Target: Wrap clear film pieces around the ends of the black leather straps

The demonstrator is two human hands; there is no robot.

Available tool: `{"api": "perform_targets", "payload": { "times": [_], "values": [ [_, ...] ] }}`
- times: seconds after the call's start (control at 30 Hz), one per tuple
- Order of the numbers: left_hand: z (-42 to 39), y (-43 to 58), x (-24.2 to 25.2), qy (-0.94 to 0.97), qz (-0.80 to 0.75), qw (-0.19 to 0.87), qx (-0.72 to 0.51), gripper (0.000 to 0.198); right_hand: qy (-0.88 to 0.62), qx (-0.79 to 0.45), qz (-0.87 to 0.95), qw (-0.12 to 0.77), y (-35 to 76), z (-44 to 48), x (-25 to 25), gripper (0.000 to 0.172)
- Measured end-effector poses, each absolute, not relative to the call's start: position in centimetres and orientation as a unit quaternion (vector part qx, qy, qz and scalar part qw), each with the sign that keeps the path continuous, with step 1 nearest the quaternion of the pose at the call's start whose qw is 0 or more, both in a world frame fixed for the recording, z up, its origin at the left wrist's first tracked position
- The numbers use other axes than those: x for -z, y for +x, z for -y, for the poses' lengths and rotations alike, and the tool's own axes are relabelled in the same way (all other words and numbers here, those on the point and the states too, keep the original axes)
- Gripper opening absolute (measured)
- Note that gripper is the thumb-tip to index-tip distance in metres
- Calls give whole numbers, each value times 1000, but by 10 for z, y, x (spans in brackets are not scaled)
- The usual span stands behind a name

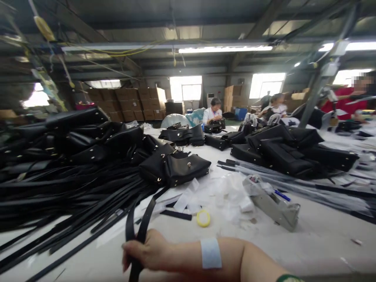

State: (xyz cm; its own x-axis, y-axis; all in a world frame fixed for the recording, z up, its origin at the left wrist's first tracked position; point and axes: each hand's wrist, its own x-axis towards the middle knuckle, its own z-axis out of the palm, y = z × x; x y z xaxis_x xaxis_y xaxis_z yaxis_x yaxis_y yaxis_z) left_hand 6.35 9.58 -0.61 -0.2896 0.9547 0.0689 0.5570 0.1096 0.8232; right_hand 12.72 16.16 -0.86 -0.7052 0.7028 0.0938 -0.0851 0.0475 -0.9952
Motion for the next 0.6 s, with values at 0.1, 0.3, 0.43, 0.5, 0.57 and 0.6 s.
{"api": "perform_targets", "payload": {
  "times": [0.1,0.3,0.43,0.5,0.57,0.6],
  "values": [
    [-45,44,-3,433,-729,327,-417,36,-282,-656,624,316,131,-153,-7,46],
    [-20,49,-6,219,-555,521,-610,63,-322,-686,594,269,144,-153,-18,41],
    [-14,45,0,236,-461,577,-632,62,-323,-739,558,197,152,-164,-23,37],
    [-9,42,-2,250,-454,576,-632,56,-317,-748,558,171,156,-168,-26,38],
    [-5,39,-6,288,-479,547,-623,47,-300,-720,610,137,161,-173,-31,40],
    [-4,36,-9,314,-502,527,-609,43,-290,-694,650,109,164,-176,-33,40]
  ]
}}
